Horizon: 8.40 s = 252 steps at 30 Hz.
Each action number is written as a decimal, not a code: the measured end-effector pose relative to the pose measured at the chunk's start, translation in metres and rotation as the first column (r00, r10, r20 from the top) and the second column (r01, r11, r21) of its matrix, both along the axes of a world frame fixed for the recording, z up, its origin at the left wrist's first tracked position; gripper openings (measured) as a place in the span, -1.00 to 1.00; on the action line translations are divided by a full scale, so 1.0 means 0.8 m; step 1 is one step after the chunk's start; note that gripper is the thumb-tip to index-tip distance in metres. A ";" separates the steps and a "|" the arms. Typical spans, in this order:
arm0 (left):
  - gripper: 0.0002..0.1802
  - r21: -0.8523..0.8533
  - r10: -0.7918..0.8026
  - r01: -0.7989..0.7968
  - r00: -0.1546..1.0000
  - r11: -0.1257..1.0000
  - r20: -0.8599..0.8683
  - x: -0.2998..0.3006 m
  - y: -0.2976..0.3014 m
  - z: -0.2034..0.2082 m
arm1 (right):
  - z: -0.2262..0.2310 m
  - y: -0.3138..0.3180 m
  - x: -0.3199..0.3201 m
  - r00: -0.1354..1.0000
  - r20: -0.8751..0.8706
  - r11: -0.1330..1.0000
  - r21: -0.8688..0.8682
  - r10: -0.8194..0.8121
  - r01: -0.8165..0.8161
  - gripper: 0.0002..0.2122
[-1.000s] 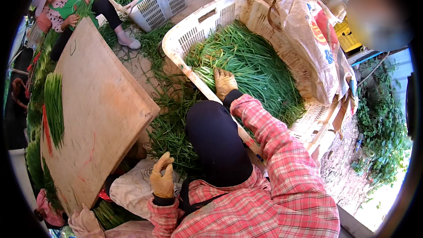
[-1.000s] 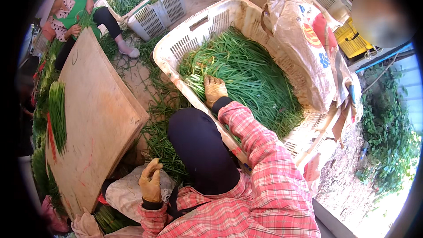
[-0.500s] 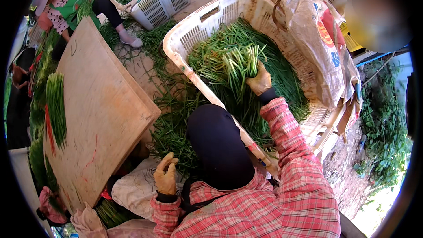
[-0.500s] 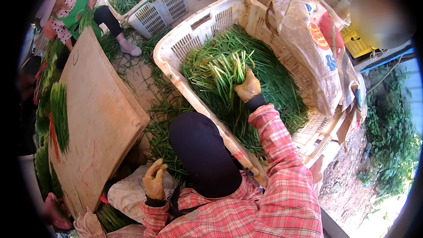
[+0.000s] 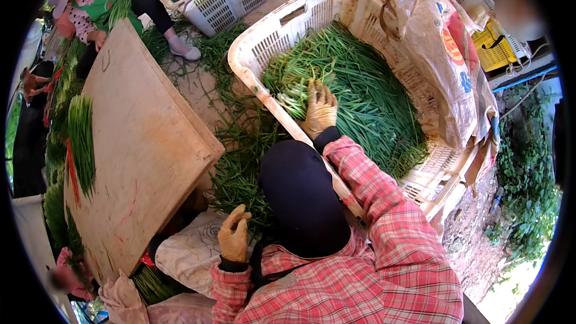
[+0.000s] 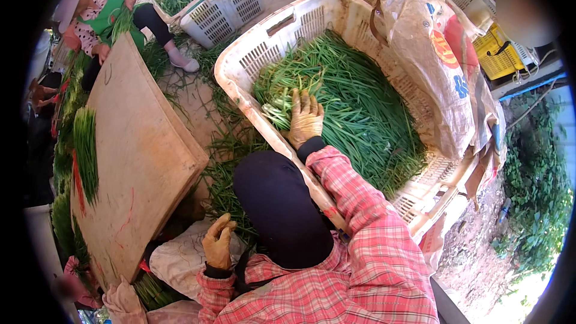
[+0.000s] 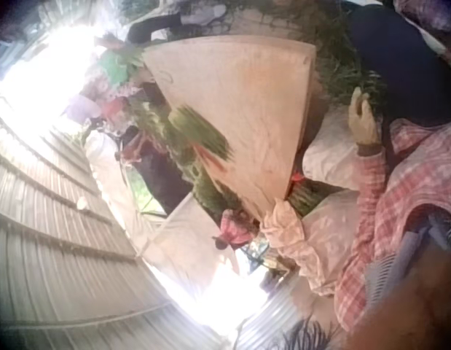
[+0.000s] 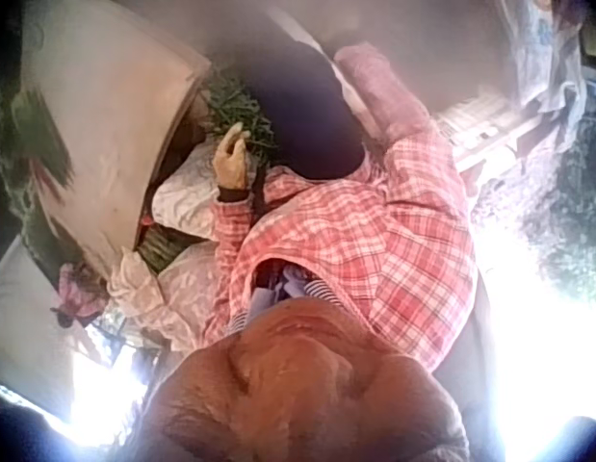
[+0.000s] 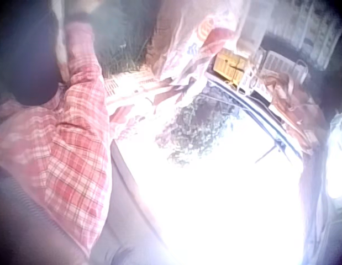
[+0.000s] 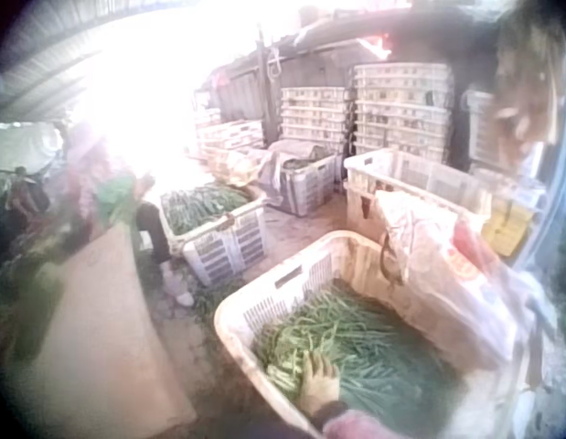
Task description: The person is sorting and bundling green onions by hand while sitting on the ground, placing the finished bundles onto a wooden board.
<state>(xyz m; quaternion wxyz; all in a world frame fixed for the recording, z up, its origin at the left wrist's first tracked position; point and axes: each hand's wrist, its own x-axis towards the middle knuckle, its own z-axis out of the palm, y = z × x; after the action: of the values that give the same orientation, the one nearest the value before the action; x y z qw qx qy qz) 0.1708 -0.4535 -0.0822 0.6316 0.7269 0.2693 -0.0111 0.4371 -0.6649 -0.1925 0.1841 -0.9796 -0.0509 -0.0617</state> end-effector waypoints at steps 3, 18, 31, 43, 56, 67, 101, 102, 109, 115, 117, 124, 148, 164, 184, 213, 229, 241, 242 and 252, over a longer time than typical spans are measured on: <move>-0.66 -0.002 -0.022 0.022 1.000 1.000 0.016 0.002 -0.001 -0.004 | -0.044 0.004 0.011 0.998 0.070 0.985 -0.175 0.008 0.004 -0.16; -0.69 -0.127 0.037 -0.030 0.998 0.991 0.053 0.020 0.007 0.008 | 0.068 -0.157 -0.008 0.994 0.017 0.218 0.975 0.106 -0.040 -0.33; -0.18 -0.815 -0.250 0.430 0.900 0.389 0.356 0.063 0.015 0.063 | 0.311 0.056 -0.153 0.086 0.661 0.273 -0.186 0.746 -0.944 -0.55; -0.40 -0.776 0.015 0.285 0.935 0.563 0.354 0.035 0.091 0.139 | 0.307 0.089 -0.210 0.529 0.437 0.399 0.357 0.728 -0.845 -0.47; -0.68 -0.039 0.019 0.022 0.588 0.999 0.808 0.107 0.125 0.303 | 0.394 0.243 -0.116 0.566 0.361 -0.033 0.862 0.741 -0.506 -0.36; -0.32 0.502 -0.416 0.092 0.696 0.860 0.585 0.148 0.202 0.252 | 0.355 0.317 -0.098 0.563 0.276 0.383 0.501 0.779 -0.776 -0.64; -0.71 -0.653 0.589 -0.068 0.510 0.754 0.627 -0.105 0.349 0.226 | 0.264 0.133 -0.206 0.623 0.312 0.473 0.439 0.718 -0.764 -0.42; -0.70 -0.650 0.613 -0.130 0.508 0.749 0.605 -0.099 0.332 0.229 | 0.273 0.157 -0.214 0.594 0.316 0.483 0.365 0.740 -0.796 -0.39; -0.71 -0.642 0.737 -0.363 0.340 0.676 0.584 -0.085 0.262 0.238 | 0.255 0.241 -0.237 0.670 0.407 0.593 0.316 0.620 -0.741 -0.80; -0.73 -0.682 0.836 -0.494 0.215 0.540 0.505 -0.109 0.257 0.221 | 0.212 0.176 -0.198 0.750 0.325 0.715 0.244 0.576 -0.655 -0.80; -0.74 -0.690 0.856 -0.520 0.198 0.504 0.477 -0.107 0.248 0.215 | 0.237 0.192 -0.221 0.614 0.423 0.515 0.334 0.666 -0.789 -0.62; -0.73 -0.748 0.858 -0.421 0.271 0.512 0.436 -0.096 0.224 0.202 | 0.269 0.270 -0.289 0.637 0.481 0.180 0.695 0.602 -0.696 -0.79; -0.75 -0.831 0.883 -0.305 0.229 0.466 0.410 -0.174 0.228 0.136 | 0.253 0.263 -0.335 0.768 0.304 0.147 0.878 0.563 -0.455 -0.88; -0.79 -0.889 0.878 -0.165 0.310 0.426 0.363 -0.259 0.264 0.111 | 0.196 0.162 -0.251 0.795 0.026 0.547 0.713 0.606 -0.440 -0.29; -0.79 -0.880 0.842 -0.111 0.369 0.461 0.395 -0.289 0.270 0.061 | 0.231 0.231 -0.321 0.540 0.240 0.372 0.504 0.807 -0.780 -0.47; -0.75 -0.881 0.851 -0.258 0.462 0.397 0.249 -0.280 0.273 0.032 | 0.185 0.130 -0.275 0.679 0.164 0.611 0.324 0.716 -0.723 -0.79; -0.76 -0.909 0.851 -0.042 0.372 0.415 0.371 -0.304 0.279 0.026 | 0.142 0.185 -0.311 0.713 0.220 0.573 0.461 0.666 -0.678 -0.96; -0.79 -0.893 0.927 -0.269 0.211 0.361 0.311 -0.281 0.282 0.002 | 0.205 0.218 -0.366 0.441 -0.228 0.490 0.537 0.868 -0.687 -0.47; -0.80 -0.875 0.932 -0.330 0.194 0.355 0.305 -0.281 0.278 0.010 | 0.204 0.217 -0.369 0.450 -0.196 0.483 0.508 0.871 -0.713 -0.50; -0.79 -0.877 0.907 -0.262 0.243 0.402 0.344 -0.301 0.301 -0.022 | 0.161 0.118 -0.266 0.595 -0.149 0.601 0.385 0.790 -0.701 -0.78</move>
<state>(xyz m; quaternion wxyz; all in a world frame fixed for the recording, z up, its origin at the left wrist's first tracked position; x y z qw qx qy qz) -0.0699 -0.2124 -0.0999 0.8296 0.1802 0.2008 0.4889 0.2239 -0.5708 -0.0636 0.3380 -0.8246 -0.4217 0.1670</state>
